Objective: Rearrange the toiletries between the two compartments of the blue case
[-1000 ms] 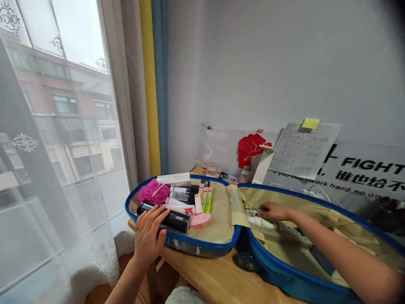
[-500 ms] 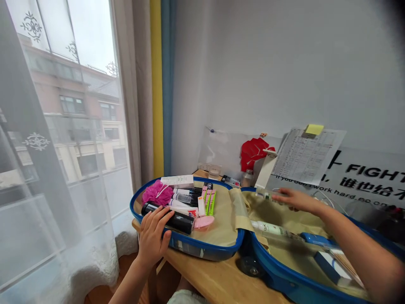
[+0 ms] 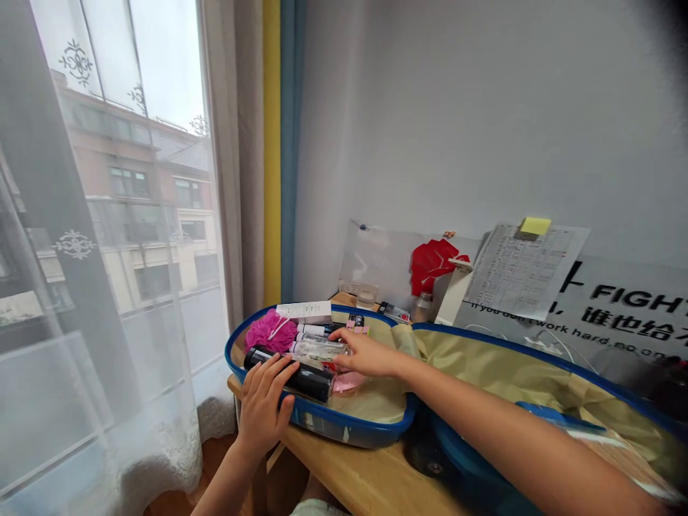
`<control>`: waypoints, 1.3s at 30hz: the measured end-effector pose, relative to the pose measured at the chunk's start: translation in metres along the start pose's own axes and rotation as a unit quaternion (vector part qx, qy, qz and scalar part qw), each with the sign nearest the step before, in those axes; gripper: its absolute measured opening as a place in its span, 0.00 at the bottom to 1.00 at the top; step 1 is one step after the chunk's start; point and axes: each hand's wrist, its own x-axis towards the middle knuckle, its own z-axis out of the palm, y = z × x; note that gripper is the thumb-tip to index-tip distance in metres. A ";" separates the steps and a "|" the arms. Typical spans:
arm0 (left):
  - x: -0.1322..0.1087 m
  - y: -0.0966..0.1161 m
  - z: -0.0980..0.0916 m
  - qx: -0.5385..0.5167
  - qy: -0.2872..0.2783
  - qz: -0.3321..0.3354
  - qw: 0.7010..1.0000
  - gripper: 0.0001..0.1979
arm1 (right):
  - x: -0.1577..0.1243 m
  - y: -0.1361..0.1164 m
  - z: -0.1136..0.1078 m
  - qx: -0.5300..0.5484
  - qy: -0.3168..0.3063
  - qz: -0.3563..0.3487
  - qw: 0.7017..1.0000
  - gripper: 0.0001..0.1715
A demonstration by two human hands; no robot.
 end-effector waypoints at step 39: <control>-0.004 0.001 0.003 0.013 0.009 -0.013 1.000 0.23 | -0.106 0.137 -0.097 -0.048 -0.020 0.251 0.967 0.15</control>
